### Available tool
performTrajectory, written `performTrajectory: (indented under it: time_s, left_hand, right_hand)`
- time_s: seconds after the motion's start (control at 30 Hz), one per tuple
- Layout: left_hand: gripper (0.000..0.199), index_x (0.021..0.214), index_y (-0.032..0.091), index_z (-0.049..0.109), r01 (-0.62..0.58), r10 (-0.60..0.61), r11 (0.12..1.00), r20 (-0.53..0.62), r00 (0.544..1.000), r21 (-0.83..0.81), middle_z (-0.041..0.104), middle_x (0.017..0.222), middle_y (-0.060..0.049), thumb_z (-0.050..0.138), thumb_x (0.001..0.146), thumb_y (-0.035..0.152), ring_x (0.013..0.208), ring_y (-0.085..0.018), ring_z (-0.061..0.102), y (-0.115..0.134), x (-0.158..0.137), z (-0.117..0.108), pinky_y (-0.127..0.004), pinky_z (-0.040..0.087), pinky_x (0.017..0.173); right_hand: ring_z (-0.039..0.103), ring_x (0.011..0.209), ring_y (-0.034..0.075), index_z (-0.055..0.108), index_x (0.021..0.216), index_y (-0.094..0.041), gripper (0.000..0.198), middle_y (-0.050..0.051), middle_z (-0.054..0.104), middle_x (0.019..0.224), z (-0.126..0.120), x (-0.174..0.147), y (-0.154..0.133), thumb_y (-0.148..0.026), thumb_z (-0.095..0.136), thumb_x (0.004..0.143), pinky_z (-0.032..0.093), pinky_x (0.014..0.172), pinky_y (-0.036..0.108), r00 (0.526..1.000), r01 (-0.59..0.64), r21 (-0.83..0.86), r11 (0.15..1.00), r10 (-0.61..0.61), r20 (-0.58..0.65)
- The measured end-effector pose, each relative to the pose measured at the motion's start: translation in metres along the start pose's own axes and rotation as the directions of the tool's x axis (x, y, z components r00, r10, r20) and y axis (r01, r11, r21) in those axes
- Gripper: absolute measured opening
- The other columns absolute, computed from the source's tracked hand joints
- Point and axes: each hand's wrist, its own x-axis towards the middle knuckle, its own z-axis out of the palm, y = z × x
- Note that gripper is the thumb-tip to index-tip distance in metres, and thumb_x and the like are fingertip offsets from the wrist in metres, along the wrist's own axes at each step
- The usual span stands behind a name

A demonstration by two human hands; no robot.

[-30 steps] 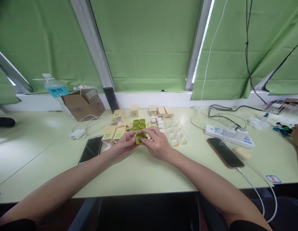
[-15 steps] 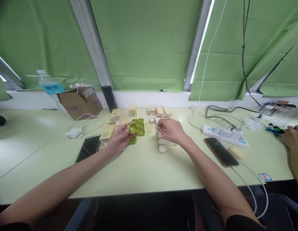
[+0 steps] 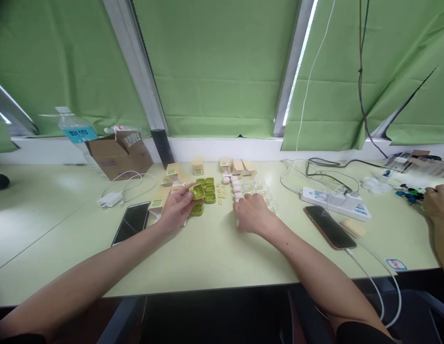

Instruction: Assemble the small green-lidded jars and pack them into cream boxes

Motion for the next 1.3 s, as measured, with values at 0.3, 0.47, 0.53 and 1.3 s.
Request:
performTrajectory:
  time_s: [0.3, 0.47, 0.53, 1.3]
  left_hand:
    - [0.049, 0.117, 0.017, 0.071, -0.019, 0.019, 1.000, 0.010, 1.000, -0.001, 0.077, 0.105, -0.009, 0.088, 0.078, 0.040, 0.092, -0.020, 0.075, -0.005, 0.001, -0.001, -0.031, 0.059, 0.078]
    - [0.052, 0.115, 0.018, 0.071, -0.026, 0.027, 0.998, -0.018, 0.999, 0.054, 0.077, 0.103, -0.008, 0.089, 0.075, 0.047, 0.091, -0.020, 0.074, -0.003, -0.001, 0.003, -0.031, 0.059, 0.078]
    - [0.055, 0.116, 0.018, 0.069, -0.022, 0.024, 0.996, -0.026, 0.999, 0.087, 0.077, 0.100, -0.007, 0.089, 0.075, 0.049, 0.088, -0.018, 0.074, -0.002, -0.003, 0.005, -0.030, 0.058, 0.080]
    - [0.057, 0.111, 0.017, 0.069, -0.110, 0.113, 0.891, 0.020, 0.993, 0.440, 0.072, 0.102, -0.009, 0.082, 0.076, 0.061, 0.087, -0.018, 0.067, -0.003, -0.009, 0.013, -0.030, 0.057, 0.074]
  right_hand:
    - [0.071, 0.085, 0.030, 0.074, 0.089, -0.012, 0.014, 0.019, 0.074, 0.086, 0.003, -0.005, -0.013, -0.014, 0.068, 0.077, 0.042, 0.063, 0.032, 0.998, 0.042, -0.058, 0.997, -0.039, 0.044]
    - [0.069, 0.086, 0.027, 0.071, 0.089, -0.016, 0.012, 0.012, 0.074, 0.093, -0.006, -0.007, 0.003, -0.024, 0.070, 0.080, 0.043, 0.066, 0.031, 0.990, 0.106, 0.214, 0.971, -0.082, -0.117]
    - [0.068, 0.087, 0.023, 0.070, 0.094, -0.020, 0.015, 0.007, 0.074, 0.098, -0.004, -0.001, 0.010, -0.032, 0.071, 0.084, 0.047, 0.070, 0.031, 0.966, 0.152, 0.479, 0.865, -0.027, -0.257]
    - [0.067, 0.071, 0.016, 0.073, 0.093, -0.018, 0.044, 0.004, 0.074, 0.083, 0.052, 0.045, -0.030, -0.053, 0.088, 0.072, 0.057, 0.062, 0.030, 0.935, 0.330, 0.880, -0.341, 0.243, -0.257]
